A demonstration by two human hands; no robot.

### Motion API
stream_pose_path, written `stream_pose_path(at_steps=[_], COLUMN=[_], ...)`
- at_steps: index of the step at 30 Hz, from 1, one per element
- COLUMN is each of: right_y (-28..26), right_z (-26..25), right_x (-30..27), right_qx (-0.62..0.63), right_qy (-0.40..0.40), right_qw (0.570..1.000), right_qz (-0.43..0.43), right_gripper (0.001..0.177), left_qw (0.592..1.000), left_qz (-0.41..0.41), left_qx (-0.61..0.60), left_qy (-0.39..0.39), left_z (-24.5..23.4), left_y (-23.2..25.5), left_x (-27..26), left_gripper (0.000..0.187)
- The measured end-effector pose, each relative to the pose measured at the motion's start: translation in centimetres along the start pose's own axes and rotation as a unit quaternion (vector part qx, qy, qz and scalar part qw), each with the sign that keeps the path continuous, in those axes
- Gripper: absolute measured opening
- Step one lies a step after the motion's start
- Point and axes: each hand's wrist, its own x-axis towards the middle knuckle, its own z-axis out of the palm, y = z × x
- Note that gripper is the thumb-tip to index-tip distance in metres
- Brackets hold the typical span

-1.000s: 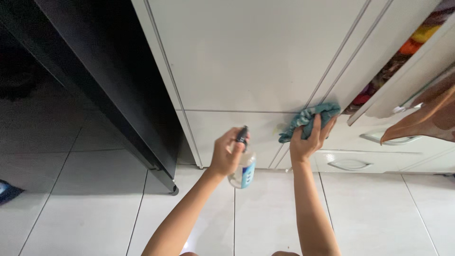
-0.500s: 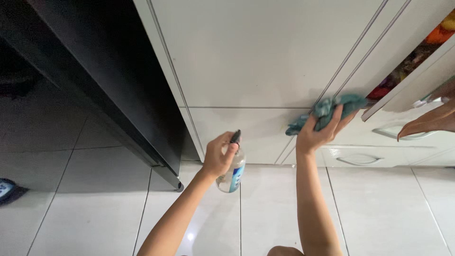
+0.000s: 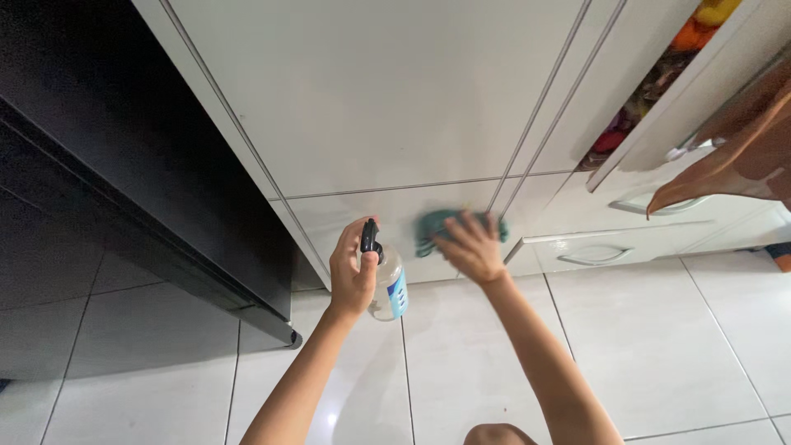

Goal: The person sprays a cleaning solution onto white cabinet doors and wipes them with a green cloth. They clean multiple sections of the cabinet, moving from the lower drawers to the upper doors and side panels.

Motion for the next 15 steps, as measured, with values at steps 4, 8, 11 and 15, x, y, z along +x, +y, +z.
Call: stream_pose_path(at_steps=[4, 8, 11, 15], right_y=[5.6, 4.0, -1.0, -7.1], right_z=[-3.1, -3.8, -2.0, 1.0], right_x=[-0.2, 4.5, 7.1, 7.9], right_qx=[-0.022, 0.059, 0.006, -0.017], right_qy=[0.129, 0.31, 0.213, 0.102], right_qw=[0.95, 0.882, 0.921, 0.994], right_qz=[0.283, 0.35, 0.326, 0.045], right_gripper=[0.049, 0.059, 0.062, 0.049], left_qw=[1.0, 1.0, 0.998, 0.994], left_qz=[0.024, -0.004, 0.014, 0.024], left_qx=[0.007, -0.014, 0.059, 0.087], left_qy=[-0.001, 0.013, 0.033, 0.059], left_z=[-0.1, 0.1, -0.4, -1.1], left_y=[0.2, 0.1, 0.2, 0.2], left_x=[-0.1, -0.3, -0.2, -0.1], left_gripper=[0.075, 0.079, 0.078, 0.08])
